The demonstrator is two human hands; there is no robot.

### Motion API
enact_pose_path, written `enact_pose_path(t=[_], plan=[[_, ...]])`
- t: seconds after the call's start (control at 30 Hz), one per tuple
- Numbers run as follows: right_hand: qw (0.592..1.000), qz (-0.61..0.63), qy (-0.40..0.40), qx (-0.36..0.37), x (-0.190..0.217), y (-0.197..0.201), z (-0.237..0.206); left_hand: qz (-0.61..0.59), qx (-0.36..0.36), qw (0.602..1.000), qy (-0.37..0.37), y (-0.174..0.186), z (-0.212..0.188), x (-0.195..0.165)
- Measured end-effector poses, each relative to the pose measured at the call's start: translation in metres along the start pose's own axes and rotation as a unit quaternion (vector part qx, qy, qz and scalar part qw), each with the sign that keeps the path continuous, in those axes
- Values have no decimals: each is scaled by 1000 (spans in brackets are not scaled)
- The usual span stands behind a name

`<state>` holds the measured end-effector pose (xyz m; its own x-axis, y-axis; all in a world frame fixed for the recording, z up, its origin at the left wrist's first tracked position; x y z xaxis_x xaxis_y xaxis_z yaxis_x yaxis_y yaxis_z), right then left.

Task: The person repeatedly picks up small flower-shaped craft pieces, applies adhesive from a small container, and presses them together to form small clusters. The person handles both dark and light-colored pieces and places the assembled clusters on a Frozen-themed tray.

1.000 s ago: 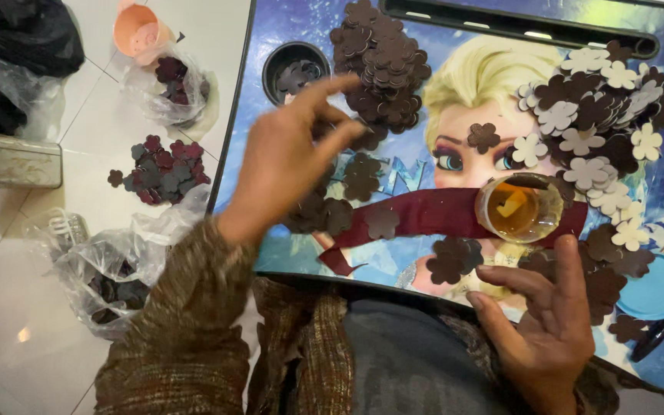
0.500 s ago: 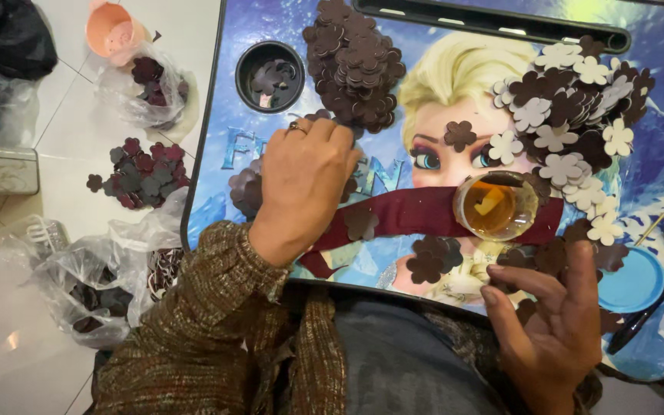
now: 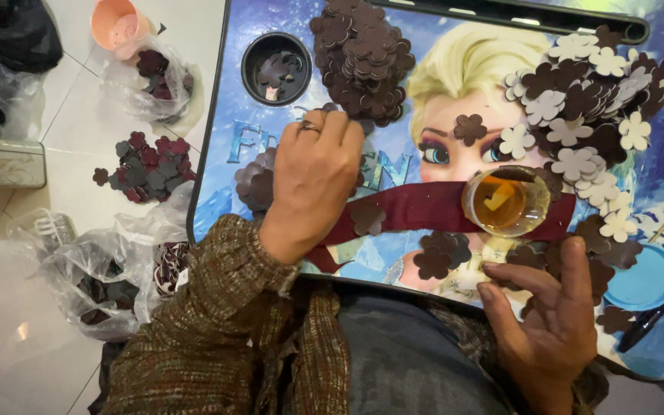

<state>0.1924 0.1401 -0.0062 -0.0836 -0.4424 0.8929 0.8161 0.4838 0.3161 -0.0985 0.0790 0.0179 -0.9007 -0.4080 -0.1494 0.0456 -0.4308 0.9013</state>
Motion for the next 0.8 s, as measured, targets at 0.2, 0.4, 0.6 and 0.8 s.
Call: enact_pose_path(t=[0.2, 0.4, 0.6, 0.8], plan=[[1000, -4, -8, 4, 6, 3, 5, -573, 243, 712, 324, 10, -18, 2], [1000, -17, 7, 5, 13, 0, 11, -690, 315, 553, 344, -8, -28, -7], [995, -101, -9, 8, 14, 15, 16, -632, 326, 631, 310, -6, -37, -18], [956, -273, 95, 38, 25, 40, 51, -358, 248, 886, 160, 16, -42, -32]])
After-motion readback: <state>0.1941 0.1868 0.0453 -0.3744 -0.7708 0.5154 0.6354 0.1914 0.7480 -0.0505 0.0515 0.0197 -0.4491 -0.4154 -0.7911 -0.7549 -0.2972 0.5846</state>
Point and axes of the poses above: each hand's wrist, its own z-axis towards the middle knuckle, its own y-axis out of the back of the hand, x = y × z, the point moved 2 cm from there along z, towards the middle knuckle, and after that the axes turned 10 degrees about y, right-handed, at the moved point
